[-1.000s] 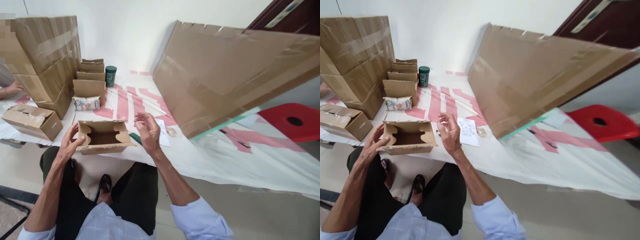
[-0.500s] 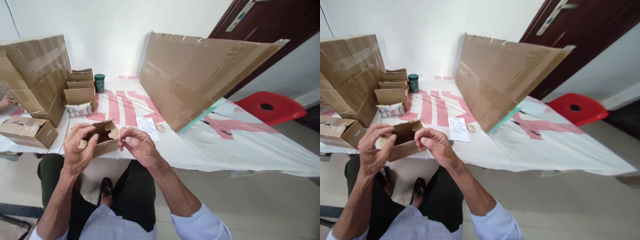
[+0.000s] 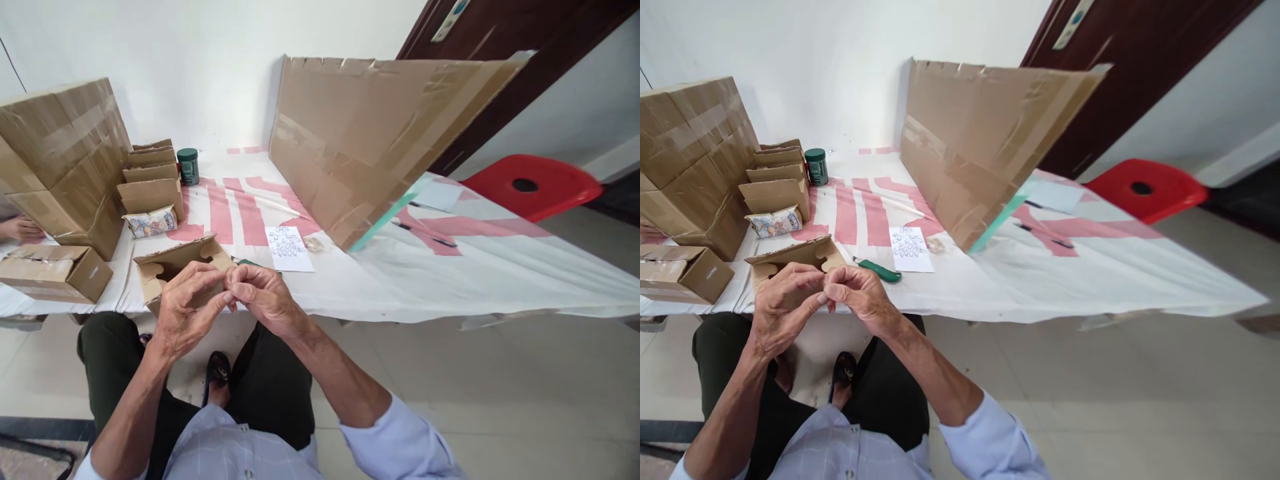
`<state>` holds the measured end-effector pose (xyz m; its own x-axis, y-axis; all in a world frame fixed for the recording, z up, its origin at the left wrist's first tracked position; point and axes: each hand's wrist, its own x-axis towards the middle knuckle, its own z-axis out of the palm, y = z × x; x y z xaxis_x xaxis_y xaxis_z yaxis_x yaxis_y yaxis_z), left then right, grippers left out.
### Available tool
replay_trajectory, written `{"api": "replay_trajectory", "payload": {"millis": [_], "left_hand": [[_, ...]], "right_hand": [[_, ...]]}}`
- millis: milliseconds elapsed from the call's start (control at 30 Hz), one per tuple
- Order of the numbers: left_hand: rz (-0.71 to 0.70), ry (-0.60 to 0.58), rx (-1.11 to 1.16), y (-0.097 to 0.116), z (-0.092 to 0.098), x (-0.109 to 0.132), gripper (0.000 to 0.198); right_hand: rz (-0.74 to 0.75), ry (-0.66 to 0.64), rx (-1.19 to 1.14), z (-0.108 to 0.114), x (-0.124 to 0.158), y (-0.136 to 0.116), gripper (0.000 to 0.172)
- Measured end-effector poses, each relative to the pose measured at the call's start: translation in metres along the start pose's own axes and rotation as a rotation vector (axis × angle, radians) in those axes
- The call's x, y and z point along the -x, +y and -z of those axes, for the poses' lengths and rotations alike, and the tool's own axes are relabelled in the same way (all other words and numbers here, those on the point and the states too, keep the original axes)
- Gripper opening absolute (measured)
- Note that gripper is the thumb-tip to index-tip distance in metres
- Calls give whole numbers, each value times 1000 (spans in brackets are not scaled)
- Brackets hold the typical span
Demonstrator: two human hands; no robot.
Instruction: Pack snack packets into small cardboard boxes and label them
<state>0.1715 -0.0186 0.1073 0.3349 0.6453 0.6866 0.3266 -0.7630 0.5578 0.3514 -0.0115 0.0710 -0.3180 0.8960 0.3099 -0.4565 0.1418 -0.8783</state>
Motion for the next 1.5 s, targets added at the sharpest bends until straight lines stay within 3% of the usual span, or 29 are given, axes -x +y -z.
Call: {"api": "replay_trajectory", "payload": {"millis": [133, 267, 333, 433, 500, 567, 700, 733, 833, 900, 1033, 1133, 1300, 1433, 1500], "left_hand": [[52, 104, -132, -10, 25, 7, 14], [227, 330, -309, -50, 72, 18, 15], [339, 276, -348, -75, 90, 23, 26], [470, 103, -312, -105, 102, 27, 45], [505, -40, -263, -116, 102, 28, 53], [496, -173, -228, -120, 100, 27, 56], [461, -335, -224, -121, 92, 26, 58], [461, -357, -243, -120, 90, 26, 57], [466, -389, -359, -116, 82, 27, 49], [472, -411, -445, -112, 79, 26, 43], [507, -529, -598, -99, 78, 20, 41], [539, -590, -751, -91, 75, 11, 36], [560, -523, -741, -91, 67, 7, 33], [493, -370, -425, -98, 71, 17, 35], [463, -241, -205, -102, 78, 25, 36]], "right_hand": [[22, 99, 143, 12, 2, 2, 45], [156, 308, 512, 39, -3, 13, 43], [239, 301, 716, 48, -6, 22, 37], [351, 155, 954, 50, -8, 37, 23], [412, 100, 1035, 48, -5, 42, 18], [439, 131, 1040, 49, -1, 44, 21], [364, 200, 1012, 59, 2, 46, 54], [335, 146, 1017, 61, 1, 48, 51], [310, -81, 1038, 64, -3, 57, 18], [383, -82, 1095, 61, -5, 63, 12], [522, 131, 1303, 56, -14, 57, 46], [522, 68, 1415, 59, -26, 43, 59], [483, 5, 1522, 65, -38, 25, 36], [467, -104, 1532, 71, -36, 26, 10], [463, -112, 1531, 75, -34, 29, 11]]}}
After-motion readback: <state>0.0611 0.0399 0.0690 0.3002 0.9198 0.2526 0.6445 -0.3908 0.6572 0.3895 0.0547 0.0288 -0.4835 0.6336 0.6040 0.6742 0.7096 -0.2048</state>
